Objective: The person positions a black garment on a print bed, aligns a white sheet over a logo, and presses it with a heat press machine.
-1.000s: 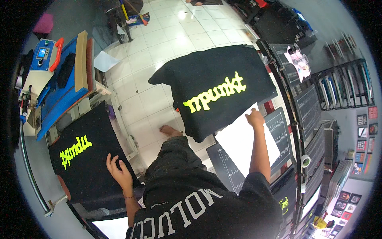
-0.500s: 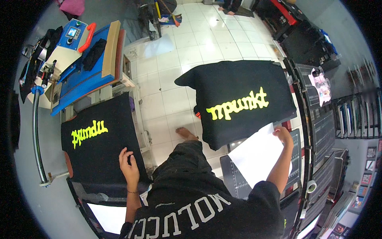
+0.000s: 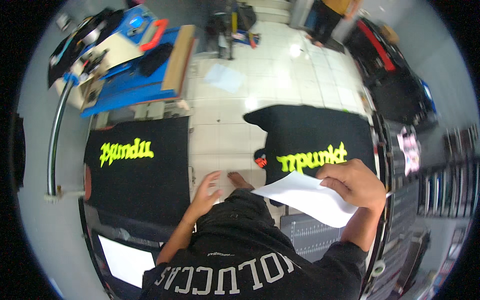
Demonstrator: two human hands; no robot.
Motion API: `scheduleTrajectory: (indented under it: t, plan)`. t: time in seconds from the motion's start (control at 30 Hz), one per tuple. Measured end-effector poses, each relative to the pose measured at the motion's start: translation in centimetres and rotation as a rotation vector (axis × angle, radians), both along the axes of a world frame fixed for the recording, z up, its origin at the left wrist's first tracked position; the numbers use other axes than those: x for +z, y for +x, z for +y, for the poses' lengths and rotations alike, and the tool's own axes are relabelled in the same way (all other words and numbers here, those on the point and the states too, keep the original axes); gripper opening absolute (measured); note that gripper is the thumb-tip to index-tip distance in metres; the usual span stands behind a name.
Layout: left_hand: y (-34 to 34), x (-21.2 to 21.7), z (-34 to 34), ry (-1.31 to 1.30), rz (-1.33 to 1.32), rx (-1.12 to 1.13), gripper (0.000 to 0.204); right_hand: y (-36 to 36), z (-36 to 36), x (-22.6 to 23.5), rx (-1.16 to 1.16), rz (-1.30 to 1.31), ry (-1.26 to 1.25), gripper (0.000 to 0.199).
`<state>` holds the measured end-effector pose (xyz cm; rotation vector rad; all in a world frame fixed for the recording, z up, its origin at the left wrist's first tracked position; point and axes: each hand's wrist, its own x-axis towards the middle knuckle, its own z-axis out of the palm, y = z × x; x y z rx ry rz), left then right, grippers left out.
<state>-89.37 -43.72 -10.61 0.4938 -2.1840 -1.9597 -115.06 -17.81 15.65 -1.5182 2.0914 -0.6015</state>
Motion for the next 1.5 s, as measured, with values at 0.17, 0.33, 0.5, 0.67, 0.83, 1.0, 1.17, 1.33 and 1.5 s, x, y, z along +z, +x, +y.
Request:
scheduleTrajectory:
  t: [0.17,0.33,0.5,0.67,0.83,1.0,1.17,1.33,1.5]
  plan:
    - [-3.2,-1.6,-2.0,0.504,0.371,-0.002,0.11,-2.9,-13.9,3.7,0.409,-0.049,-0.25,0.012]
    - [0.1,2.1,-4.3,0.448,0.309,0.532,0.064,-4.1,-30.4,1.4,0.262,-0.261,-0.444,0.011]
    - [5.4,3.1,-8.4,0.481,0.42,1.221,0.027,0.8,-46.6,-4.0,0.295,-0.576,-0.357,0.031]
    - [13.9,1.1,-17.1,0.385,0.166,1.478,0.03,-2.7,-54.1,-7.3,0.304,-0.485,-0.621,0.035]
    - [20.3,-2.6,-23.6,0.255,-0.193,1.704,0.035,-9.5,-58.1,-8.8,0.014,-0.072,-0.935,0.037]
    - [20.3,-3.9,-26.9,0.2,-0.384,1.737,0.037,-13.5,-59.1,-10.6,0.243,0.226,-0.727,0.039]
    - [20.4,-3.9,-27.8,0.211,-0.515,1.631,0.04,-11.1,-59.7,-10.6,0.465,0.556,-0.653,0.035]
    - [20.4,-3.1,-27.6,0.141,-0.6,1.628,0.042,-8.0,-58.3,-9.9,0.336,0.595,-0.685,0.04]
    - [17.4,-0.7,-27.7,0.018,-0.65,1.691,0.05,-7.7,-56.1,-8.3,0.343,0.613,-0.688,0.042]
